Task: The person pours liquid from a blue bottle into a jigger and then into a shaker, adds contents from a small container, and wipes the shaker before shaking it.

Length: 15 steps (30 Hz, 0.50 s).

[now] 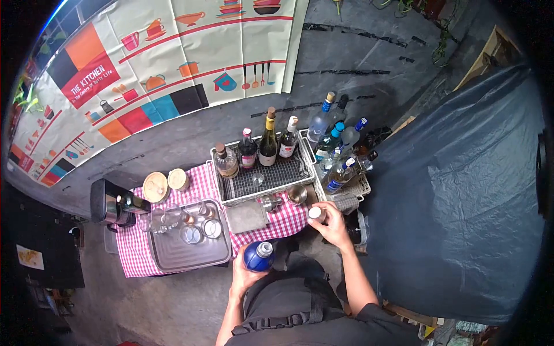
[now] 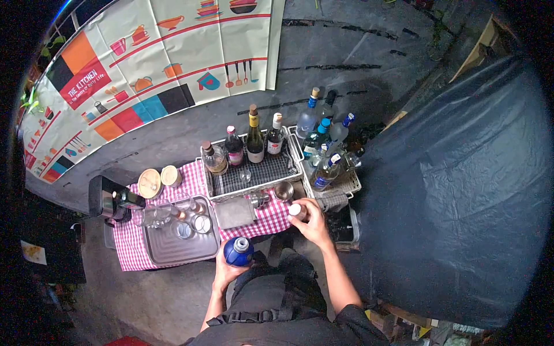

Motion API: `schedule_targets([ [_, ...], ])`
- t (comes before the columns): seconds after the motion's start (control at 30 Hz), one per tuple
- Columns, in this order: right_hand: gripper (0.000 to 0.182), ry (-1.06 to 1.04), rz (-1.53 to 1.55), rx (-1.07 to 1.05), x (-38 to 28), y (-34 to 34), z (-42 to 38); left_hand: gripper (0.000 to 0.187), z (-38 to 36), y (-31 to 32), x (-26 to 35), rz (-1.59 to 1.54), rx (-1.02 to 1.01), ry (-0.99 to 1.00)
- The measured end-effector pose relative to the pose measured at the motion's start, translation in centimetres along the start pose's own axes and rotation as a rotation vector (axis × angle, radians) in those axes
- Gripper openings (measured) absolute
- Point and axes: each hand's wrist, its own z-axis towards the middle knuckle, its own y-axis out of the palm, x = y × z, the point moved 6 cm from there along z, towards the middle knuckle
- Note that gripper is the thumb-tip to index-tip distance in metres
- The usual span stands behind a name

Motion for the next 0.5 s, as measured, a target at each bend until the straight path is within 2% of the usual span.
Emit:
schedule_targets([
  [0.03, 0.041, -0.01, 0.103, 0.043, 0.6, -0.3, 0.5, 0.084, 0.1, 0.0, 0.4, 0.035, 0.022, 0.006],
  [0.13, 0.041, 0.103, 0.033, 0.061, 1.4, -1.3, 3.5, 0.084, 0.6, 0.2, -0.4, 0.0, 0.049, -0.05],
  [0.2, 0.036, 0.033, -0.233, 0.106, -0.5, -2.2, 5.9, 0.081, 1.1, 0.5, -0.3, 0.005, 0.093, -0.037],
  [0.27, 0.037, 0.087, -0.268, 0.037, 0.9, -2.7, 7.7, 0.078, 1.5, 0.9, 0.2, 0.043, 0.155, -0.044],
  [0.33, 0.039, 0.087, -0.141, -0.105, 2.2, -2.0, 8.1, 0.077, 2.1, 1.5, 1.3, 0.022, 0.196, -0.082],
  [0.4, 0.038, 0.212, -0.152, -0.236, 4.0, -1.3, 6.7, 0.076, 2.8, 2.1, 1.7, 0.001, 0.223, -0.119],
  [0.47, 0.037, 0.34, -0.171, -0.36, 6.4, -0.7, 4.6, 0.074, 3.4, 2.6, 2.0, 0.054, 0.266, -0.097],
  [0.5, 0.04, 0.308, -0.309, -0.351, 8.2, -1.1, 3.7, 0.074, 3.6, 2.9, 2.0, 0.075, 0.282, -0.088],
])
